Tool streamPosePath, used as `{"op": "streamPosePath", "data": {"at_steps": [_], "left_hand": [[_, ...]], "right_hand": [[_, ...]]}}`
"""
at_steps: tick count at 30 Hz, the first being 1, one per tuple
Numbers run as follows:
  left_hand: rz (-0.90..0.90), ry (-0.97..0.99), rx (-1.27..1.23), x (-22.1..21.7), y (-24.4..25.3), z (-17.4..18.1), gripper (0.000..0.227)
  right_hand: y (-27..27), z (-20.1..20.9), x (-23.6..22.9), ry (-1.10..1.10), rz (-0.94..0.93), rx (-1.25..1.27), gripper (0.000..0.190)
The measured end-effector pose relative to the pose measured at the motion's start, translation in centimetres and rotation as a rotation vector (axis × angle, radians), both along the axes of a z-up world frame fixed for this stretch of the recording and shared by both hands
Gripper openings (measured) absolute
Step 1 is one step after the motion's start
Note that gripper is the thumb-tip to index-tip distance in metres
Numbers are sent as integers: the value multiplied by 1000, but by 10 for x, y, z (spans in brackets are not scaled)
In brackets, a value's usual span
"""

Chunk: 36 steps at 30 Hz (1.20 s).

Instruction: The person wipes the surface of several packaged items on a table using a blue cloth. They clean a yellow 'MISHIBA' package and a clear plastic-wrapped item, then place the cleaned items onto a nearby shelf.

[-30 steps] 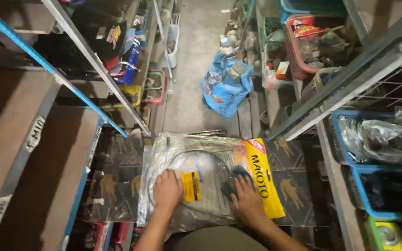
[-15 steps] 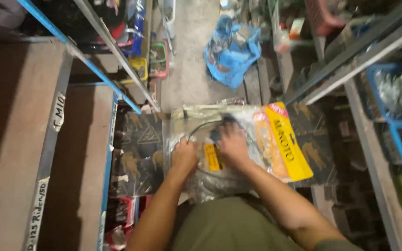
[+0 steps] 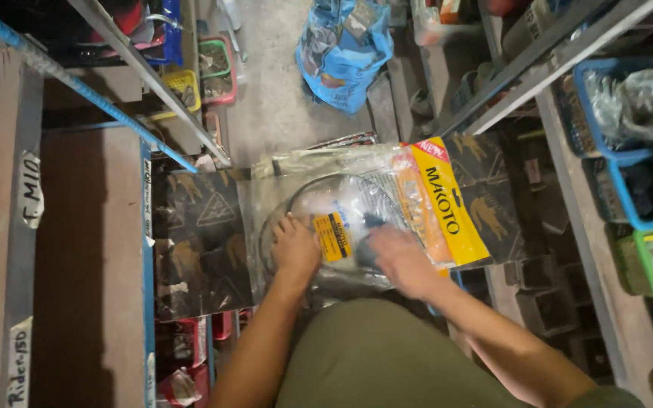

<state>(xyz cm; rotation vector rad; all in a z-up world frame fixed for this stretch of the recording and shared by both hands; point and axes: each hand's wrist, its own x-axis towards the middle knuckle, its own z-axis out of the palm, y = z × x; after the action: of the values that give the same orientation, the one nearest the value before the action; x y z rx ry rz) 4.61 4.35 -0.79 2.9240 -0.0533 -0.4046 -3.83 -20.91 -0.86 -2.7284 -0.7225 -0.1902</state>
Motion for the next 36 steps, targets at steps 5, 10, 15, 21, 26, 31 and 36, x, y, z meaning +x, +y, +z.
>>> {"op": "streamPosePath", "data": {"at_steps": [5,10,15,21,26,31,36], "left_hand": [[42,-90,12,-6,-7,-18,94],[59,-95,52,-6,-7,-29,98],[13,-238,-15,-35,-6,-13,86],[168,145,-89,-90,-36,33,82],[342,233,-282,-103,-39,56,80],[506,150,-407,-125,-41,58,70],[744,185,-169,-157,-35,34,58]], "right_hand": [[-69,-1,29,301,-412,-189,55],[-93,-28,74,361,-546,-54,62],[-59,-15,115,130,-381,-134,52],[15,-33,161,-105,17,-124,51],[91,-38,170,-124,305,-155,54],[126,-13,133,-118,610,-163,50],[115,-30,99,-141,986,-71,44]]}}
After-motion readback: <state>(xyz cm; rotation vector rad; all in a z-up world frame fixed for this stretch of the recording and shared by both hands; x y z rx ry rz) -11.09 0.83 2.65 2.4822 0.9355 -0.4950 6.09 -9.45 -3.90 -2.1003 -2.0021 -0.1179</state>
